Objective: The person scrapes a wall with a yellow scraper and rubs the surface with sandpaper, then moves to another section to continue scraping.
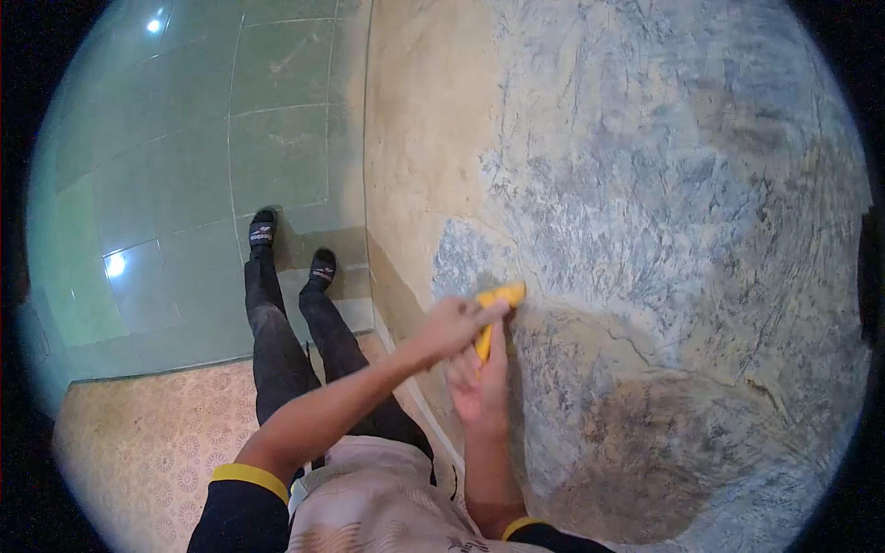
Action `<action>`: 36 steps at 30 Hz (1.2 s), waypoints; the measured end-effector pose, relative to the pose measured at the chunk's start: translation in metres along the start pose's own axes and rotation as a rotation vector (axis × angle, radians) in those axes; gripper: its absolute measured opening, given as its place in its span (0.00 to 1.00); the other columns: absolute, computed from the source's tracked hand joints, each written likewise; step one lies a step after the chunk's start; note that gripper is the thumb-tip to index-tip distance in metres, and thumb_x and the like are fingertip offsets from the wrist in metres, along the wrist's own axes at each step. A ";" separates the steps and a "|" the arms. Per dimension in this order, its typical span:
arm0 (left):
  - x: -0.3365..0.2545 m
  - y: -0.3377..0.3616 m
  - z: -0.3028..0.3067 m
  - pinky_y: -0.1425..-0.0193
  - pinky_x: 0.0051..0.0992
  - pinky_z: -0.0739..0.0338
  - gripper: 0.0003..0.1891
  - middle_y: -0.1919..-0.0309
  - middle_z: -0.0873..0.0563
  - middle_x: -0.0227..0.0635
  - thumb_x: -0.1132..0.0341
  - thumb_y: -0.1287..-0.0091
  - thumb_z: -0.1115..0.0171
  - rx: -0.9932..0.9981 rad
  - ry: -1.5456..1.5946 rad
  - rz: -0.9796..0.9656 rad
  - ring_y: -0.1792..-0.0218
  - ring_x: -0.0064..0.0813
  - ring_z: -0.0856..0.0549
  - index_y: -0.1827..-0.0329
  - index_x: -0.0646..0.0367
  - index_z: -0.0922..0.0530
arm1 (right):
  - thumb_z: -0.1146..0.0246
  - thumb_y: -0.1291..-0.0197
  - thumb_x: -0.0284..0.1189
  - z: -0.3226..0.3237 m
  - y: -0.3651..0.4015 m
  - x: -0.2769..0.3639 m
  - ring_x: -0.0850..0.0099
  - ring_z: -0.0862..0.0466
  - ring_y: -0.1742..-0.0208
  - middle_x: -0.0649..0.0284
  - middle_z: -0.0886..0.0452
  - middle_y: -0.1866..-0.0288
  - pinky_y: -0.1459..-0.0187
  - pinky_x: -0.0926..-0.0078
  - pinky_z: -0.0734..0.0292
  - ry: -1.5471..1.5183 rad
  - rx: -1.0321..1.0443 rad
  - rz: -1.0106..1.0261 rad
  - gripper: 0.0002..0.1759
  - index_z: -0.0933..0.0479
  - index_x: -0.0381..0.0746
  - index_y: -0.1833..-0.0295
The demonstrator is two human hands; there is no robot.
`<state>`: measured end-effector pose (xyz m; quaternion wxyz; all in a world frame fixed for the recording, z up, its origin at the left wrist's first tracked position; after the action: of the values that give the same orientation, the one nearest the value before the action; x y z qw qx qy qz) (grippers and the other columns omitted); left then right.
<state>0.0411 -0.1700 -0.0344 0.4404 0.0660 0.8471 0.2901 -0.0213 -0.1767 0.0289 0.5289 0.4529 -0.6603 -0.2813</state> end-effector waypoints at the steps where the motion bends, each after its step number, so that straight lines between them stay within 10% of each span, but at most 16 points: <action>1: -0.017 0.006 0.012 0.83 0.30 0.23 0.31 0.86 0.22 0.37 0.38 0.36 0.42 0.044 0.146 0.170 0.86 0.28 0.19 0.74 0.64 0.26 | 0.54 0.27 0.51 -0.003 -0.013 -0.001 0.86 0.42 0.92 0.77 0.38 0.86 0.91 0.88 0.51 -0.009 -0.001 -0.009 0.19 0.31 0.48 0.61; 14: -0.002 0.003 0.010 0.89 0.30 0.23 0.31 0.85 0.21 0.41 0.38 0.35 0.42 0.058 0.273 0.300 0.90 0.33 0.19 0.68 0.66 0.23 | 0.54 0.27 0.49 0.004 -0.016 -0.012 0.86 0.43 0.92 0.77 0.39 0.85 0.89 0.87 0.51 -0.070 -0.049 0.003 0.19 0.31 0.47 0.61; 20: 0.015 -0.013 0.011 0.81 0.29 0.24 0.34 0.85 0.22 0.38 0.36 0.38 0.41 0.000 -0.145 0.044 0.85 0.31 0.19 0.78 0.66 0.24 | 0.53 0.27 0.49 -0.001 -0.013 -0.010 0.87 0.43 0.91 0.77 0.38 0.85 0.90 0.89 0.51 -0.050 -0.159 -0.001 0.18 0.31 0.48 0.62; 22: -0.003 -0.007 0.028 0.84 0.31 0.24 0.34 0.86 0.22 0.38 0.36 0.38 0.41 -0.002 0.230 0.353 0.86 0.31 0.19 0.77 0.65 0.24 | 0.53 0.27 0.49 -0.002 -0.029 -0.013 0.87 0.43 0.91 0.77 0.38 0.85 0.90 0.89 0.51 -0.043 0.011 0.000 0.18 0.29 0.48 0.59; 28: 0.015 -0.013 0.003 0.85 0.31 0.25 0.32 0.87 0.23 0.37 0.37 0.37 0.40 -0.007 -0.017 -0.054 0.86 0.28 0.19 0.80 0.61 0.30 | 0.52 0.28 0.51 -0.001 0.003 -0.006 0.87 0.45 0.92 0.79 0.41 0.86 0.91 0.88 0.53 -0.006 -0.033 0.057 0.19 0.29 0.48 0.56; 31: -0.014 0.001 0.022 0.86 0.28 0.24 0.32 0.86 0.22 0.38 0.37 0.37 0.41 0.094 0.243 0.288 0.86 0.28 0.18 0.78 0.63 0.26 | 0.53 0.28 0.51 -0.006 -0.030 -0.010 0.87 0.45 0.92 0.78 0.40 0.86 0.90 0.88 0.53 -0.001 -0.029 0.072 0.19 0.29 0.48 0.56; 36: 0.007 -0.008 0.014 0.86 0.28 0.24 0.33 0.85 0.21 0.39 0.37 0.38 0.41 0.057 0.096 0.180 0.86 0.29 0.17 0.77 0.65 0.24 | 0.54 0.27 0.50 -0.005 -0.003 -0.012 0.87 0.45 0.92 0.78 0.40 0.86 0.90 0.87 0.52 0.032 -0.080 0.077 0.18 0.29 0.48 0.57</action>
<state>0.0487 -0.1683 -0.0504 0.3693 0.1404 0.8658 0.3070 -0.0152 -0.1663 0.0221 0.5674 0.4101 -0.6569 -0.2799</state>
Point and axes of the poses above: each hand's wrist, its own y-axis away from the middle knuckle, its own z-axis out of the back of the hand, x = y × z, the point moved 5 cm from there along -y, towards the middle knuckle
